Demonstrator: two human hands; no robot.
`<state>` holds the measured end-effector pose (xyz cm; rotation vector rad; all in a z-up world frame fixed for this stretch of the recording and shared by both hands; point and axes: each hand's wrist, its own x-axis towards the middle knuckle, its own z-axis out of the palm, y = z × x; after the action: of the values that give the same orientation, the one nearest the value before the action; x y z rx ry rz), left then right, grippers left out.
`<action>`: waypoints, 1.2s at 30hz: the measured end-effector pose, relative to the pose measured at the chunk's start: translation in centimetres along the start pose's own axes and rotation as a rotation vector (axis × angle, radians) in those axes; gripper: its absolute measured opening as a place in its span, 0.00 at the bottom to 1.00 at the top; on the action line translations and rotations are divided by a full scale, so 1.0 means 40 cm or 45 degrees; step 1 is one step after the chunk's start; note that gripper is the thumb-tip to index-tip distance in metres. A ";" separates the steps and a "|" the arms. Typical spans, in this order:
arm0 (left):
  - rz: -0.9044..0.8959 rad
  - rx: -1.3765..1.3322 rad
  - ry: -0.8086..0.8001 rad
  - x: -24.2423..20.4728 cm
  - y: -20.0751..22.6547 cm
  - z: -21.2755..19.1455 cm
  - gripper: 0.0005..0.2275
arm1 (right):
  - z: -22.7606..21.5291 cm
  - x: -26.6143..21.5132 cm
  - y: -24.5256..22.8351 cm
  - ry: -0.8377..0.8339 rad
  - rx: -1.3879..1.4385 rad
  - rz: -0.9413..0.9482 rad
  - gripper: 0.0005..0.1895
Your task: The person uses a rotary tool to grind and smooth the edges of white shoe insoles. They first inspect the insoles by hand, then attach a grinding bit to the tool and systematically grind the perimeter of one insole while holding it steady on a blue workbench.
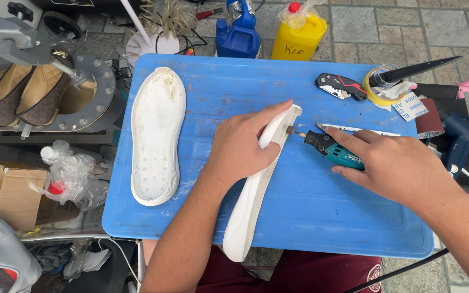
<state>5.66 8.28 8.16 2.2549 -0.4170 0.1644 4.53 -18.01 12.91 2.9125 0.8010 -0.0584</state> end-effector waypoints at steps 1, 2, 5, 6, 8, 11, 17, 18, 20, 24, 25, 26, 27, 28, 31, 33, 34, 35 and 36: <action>0.007 0.014 0.001 0.001 0.001 0.000 0.32 | -0.003 0.004 -0.001 -0.063 -0.015 0.036 0.44; -0.005 0.017 -0.001 0.001 0.002 0.001 0.32 | -0.005 0.006 -0.004 -0.089 -0.015 0.054 0.44; -0.004 0.014 0.007 0.001 0.000 0.001 0.32 | -0.008 0.012 -0.006 -0.128 -0.011 0.084 0.44; 0.018 0.003 0.016 0.000 0.000 0.002 0.32 | -0.006 0.015 -0.006 -0.119 -0.007 0.077 0.44; 0.035 0.001 0.025 0.002 -0.001 0.002 0.32 | -0.001 0.017 -0.005 -0.089 0.006 0.069 0.43; 0.009 0.010 0.017 0.003 -0.001 0.003 0.32 | 0.005 0.016 -0.004 -0.073 0.021 0.080 0.43; -0.017 0.007 0.005 0.000 0.002 0.005 0.32 | 0.021 0.012 -0.005 -0.007 0.071 0.028 0.42; -0.014 0.011 0.014 0.000 0.001 0.006 0.32 | 0.025 0.010 -0.007 -0.020 0.082 0.026 0.42; 0.001 0.015 0.028 0.001 -0.001 0.008 0.32 | 0.030 0.006 -0.009 -0.061 0.117 0.021 0.42; 0.019 -0.006 0.034 0.000 -0.001 0.006 0.32 | 0.036 0.004 -0.014 -0.101 0.165 0.022 0.42; 0.016 -0.017 0.028 -0.002 0.000 0.006 0.32 | 0.037 0.004 -0.015 -0.095 0.167 0.027 0.42; -0.002 -0.004 0.017 -0.001 0.001 0.006 0.32 | 0.038 0.004 -0.013 -0.031 0.150 0.013 0.41; -0.017 0.008 0.004 0.001 0.002 0.006 0.32 | 0.037 0.005 -0.010 0.034 0.132 0.003 0.41; -0.033 0.021 -0.009 0.002 0.002 0.006 0.32 | 0.037 0.006 -0.008 0.099 0.113 -0.005 0.41; -0.045 0.031 -0.022 0.002 0.003 0.006 0.32 | 0.034 0.004 -0.006 -0.019 0.112 0.072 0.43; -0.004 0.010 0.009 0.002 0.004 0.007 0.32 | 0.037 0.003 -0.010 -0.043 0.169 0.023 0.42; 0.016 -0.001 0.024 0.002 0.004 0.008 0.32 | 0.038 0.002 -0.012 -0.056 0.198 0.000 0.42; 0.019 -0.002 0.024 0.002 0.003 0.009 0.32 | 0.039 0.001 -0.014 -0.075 0.191 -0.011 0.42; 0.023 -0.002 0.025 0.001 0.003 0.009 0.32 | 0.040 0.001 -0.017 -0.093 0.183 -0.021 0.42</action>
<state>5.66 7.92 8.03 2.2466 -0.4266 0.1952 4.22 -17.61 11.26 3.0173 0.8420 -0.2322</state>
